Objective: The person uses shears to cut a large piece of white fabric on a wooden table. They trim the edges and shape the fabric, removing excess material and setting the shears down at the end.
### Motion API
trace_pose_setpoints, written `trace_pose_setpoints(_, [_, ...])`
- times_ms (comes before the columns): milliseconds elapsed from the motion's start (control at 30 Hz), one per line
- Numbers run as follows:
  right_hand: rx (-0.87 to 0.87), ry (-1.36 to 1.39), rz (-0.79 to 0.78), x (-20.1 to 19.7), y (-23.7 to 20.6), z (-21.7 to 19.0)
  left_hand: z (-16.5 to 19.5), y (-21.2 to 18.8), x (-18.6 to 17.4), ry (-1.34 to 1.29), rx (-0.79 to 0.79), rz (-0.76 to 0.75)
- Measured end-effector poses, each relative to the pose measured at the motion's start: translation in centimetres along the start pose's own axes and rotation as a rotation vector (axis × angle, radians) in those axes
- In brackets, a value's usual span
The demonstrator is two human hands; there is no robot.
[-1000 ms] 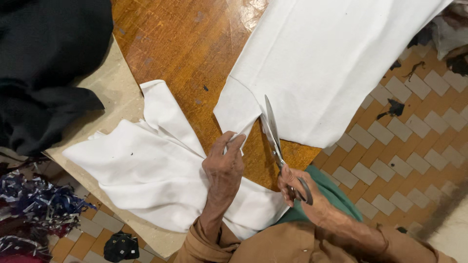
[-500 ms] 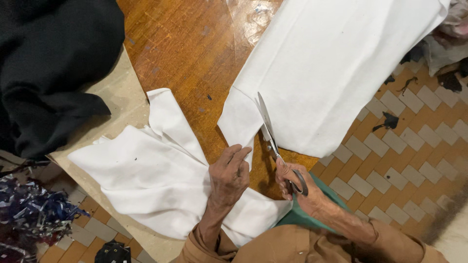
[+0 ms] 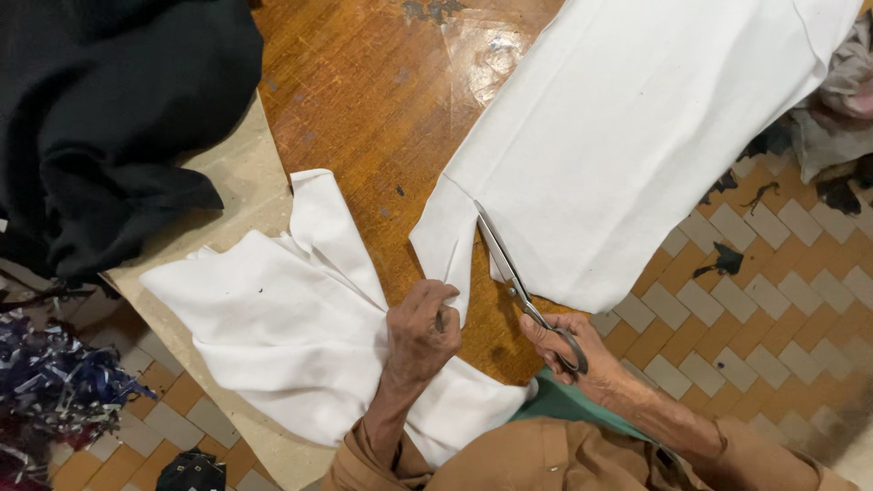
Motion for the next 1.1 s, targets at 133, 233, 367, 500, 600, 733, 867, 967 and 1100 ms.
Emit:
trace_pose_setpoints(133, [-0.027, -0.027, -0.061, -0.6, 0.0, -1.1, 0.8, 0.4, -0.4, 0.123, 0.069, 0.042])
trace_pose_setpoints(233, [0.042, -0.035, -0.123, -1.0, 0.0, -1.7, 2.4, 0.7, -1.4, 0.151, 0.139, 0.149])
trace_pose_setpoints(367, [0.066, -0.020, -0.242, -2.2, -0.5, -3.5, 4.3, 1.9, -2.4, 0.191, 0.083, 0.278])
trace_pose_setpoints(500, [0.088, -0.066, -0.281, -3.3, 0.3, -4.9, 4.4, 4.4, -2.0, 0.425, -0.045, 0.339])
trace_pose_setpoints(600, [0.096, -0.056, -0.335, -3.8, 1.1, -5.5, 3.3, 5.5, -1.1, 0.392, -0.157, 0.360])
trace_pose_setpoints(733, [0.111, -0.038, -0.410, -4.5, 1.9, -5.9, 1.7, 6.0, 0.4, 0.328, -0.269, 0.293])
trace_pose_setpoints(867, [0.119, -0.053, -0.450, -5.1, 2.9, -6.0, 1.9, 5.5, 0.5, 0.143, -0.226, 0.365])
trace_pose_setpoints(967, [0.092, -0.084, -0.466, -5.3, 3.7, -6.1, 0.5, 5.3, 0.5, -0.144, -0.421, 0.321])
trace_pose_setpoints(1100, [0.079, -0.116, -0.460, -5.5, 4.4, -6.2, -1.0, 5.6, 0.4, -0.367, -0.552, 0.278])
Point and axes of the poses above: each hand's wrist, its own y-axis towards the middle knuckle, its own x-axis out of the palm, z = x × y, the point moved 6 cm from there along y, towards the middle knuckle, and after that the axes turned 10 degrees about -x, right-handed, at the moved point
